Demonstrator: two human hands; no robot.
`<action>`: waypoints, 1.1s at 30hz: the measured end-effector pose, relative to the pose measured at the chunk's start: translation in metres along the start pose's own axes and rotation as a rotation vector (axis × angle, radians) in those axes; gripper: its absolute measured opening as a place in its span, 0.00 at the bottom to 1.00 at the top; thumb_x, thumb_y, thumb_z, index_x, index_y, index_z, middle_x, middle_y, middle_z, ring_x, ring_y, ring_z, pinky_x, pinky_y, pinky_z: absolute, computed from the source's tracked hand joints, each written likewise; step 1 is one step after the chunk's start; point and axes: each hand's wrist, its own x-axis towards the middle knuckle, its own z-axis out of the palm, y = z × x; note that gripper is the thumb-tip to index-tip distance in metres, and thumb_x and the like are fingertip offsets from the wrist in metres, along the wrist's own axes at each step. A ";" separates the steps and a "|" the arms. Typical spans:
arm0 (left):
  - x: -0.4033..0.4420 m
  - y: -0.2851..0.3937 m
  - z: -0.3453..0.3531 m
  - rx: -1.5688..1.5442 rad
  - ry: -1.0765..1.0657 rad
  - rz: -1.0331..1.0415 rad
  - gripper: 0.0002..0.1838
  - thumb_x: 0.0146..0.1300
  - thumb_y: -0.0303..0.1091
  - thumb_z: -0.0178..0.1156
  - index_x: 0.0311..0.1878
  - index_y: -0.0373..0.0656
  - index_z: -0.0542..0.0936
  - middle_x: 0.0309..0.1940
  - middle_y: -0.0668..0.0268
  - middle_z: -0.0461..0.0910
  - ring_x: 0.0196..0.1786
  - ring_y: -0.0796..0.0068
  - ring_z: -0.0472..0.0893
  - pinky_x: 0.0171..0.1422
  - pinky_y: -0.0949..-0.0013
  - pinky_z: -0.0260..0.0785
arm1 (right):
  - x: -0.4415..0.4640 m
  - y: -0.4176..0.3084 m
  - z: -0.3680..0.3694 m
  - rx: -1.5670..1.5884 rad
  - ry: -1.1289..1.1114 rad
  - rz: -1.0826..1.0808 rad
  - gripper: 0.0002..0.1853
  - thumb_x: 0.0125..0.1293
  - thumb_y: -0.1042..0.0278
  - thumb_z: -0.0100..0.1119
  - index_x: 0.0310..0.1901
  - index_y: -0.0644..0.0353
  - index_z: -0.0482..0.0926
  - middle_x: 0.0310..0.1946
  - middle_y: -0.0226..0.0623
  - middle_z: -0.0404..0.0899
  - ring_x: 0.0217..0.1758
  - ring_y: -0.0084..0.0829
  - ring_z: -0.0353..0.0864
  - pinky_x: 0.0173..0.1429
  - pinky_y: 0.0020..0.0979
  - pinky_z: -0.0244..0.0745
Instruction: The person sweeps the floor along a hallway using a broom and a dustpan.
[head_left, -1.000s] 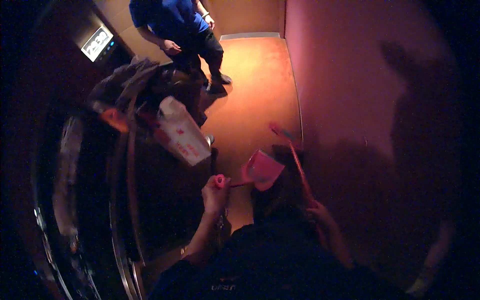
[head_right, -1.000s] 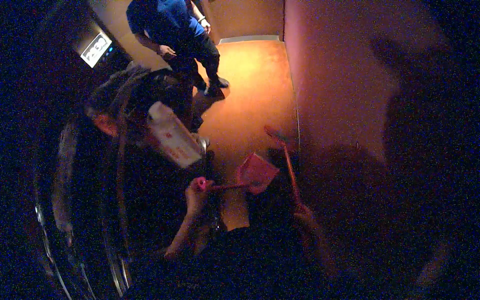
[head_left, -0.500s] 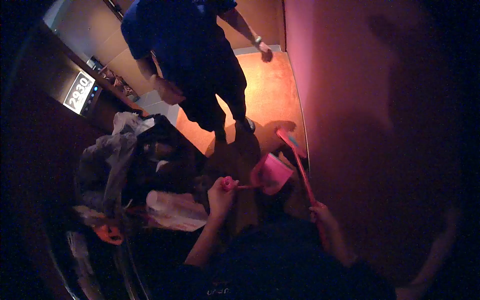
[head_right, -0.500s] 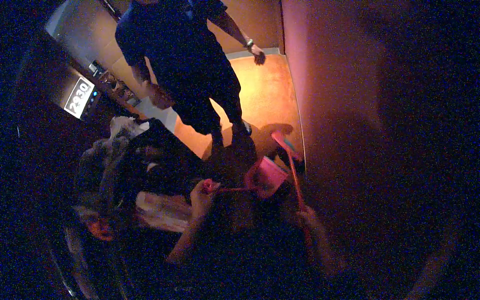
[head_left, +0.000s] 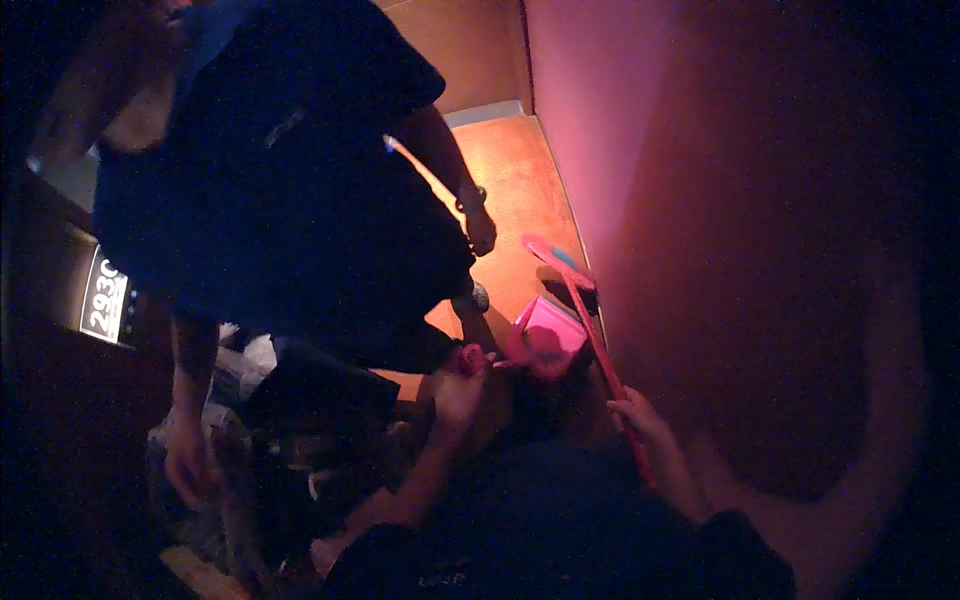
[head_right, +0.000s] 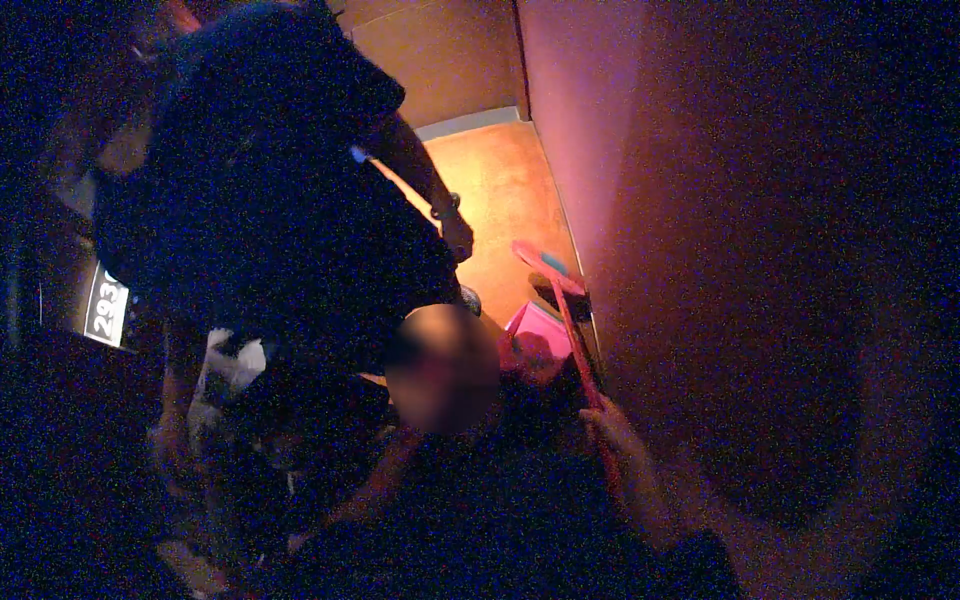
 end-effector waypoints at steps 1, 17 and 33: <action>0.020 0.000 0.013 -0.159 0.033 0.062 0.15 0.50 0.39 0.65 0.34 0.40 0.76 0.24 0.58 0.79 0.27 0.66 0.79 0.32 0.66 0.70 | 0.008 -0.015 0.004 0.006 0.000 -0.008 0.24 0.56 0.73 0.52 0.55 0.54 0.62 0.20 0.25 0.65 0.18 0.19 0.65 0.20 0.22 0.65; 0.068 0.117 -0.093 -0.439 0.151 0.160 0.13 0.48 0.37 0.66 0.27 0.39 0.75 0.22 0.54 0.76 0.25 0.64 0.78 0.30 0.68 0.68 | 0.042 -0.198 0.024 0.117 -0.060 0.046 0.19 0.57 0.73 0.51 0.51 0.52 0.65 0.19 0.25 0.63 0.17 0.18 0.64 0.17 0.20 0.62; 0.287 0.096 -0.129 -0.649 0.314 -0.104 0.10 0.47 0.26 0.64 0.25 0.36 0.71 0.19 0.64 0.74 0.25 0.82 0.71 0.32 0.74 0.67 | 0.201 -0.358 0.069 -0.044 -0.021 0.081 0.13 0.59 0.70 0.50 0.46 0.50 0.66 0.14 0.24 0.64 0.10 0.17 0.61 0.11 0.20 0.57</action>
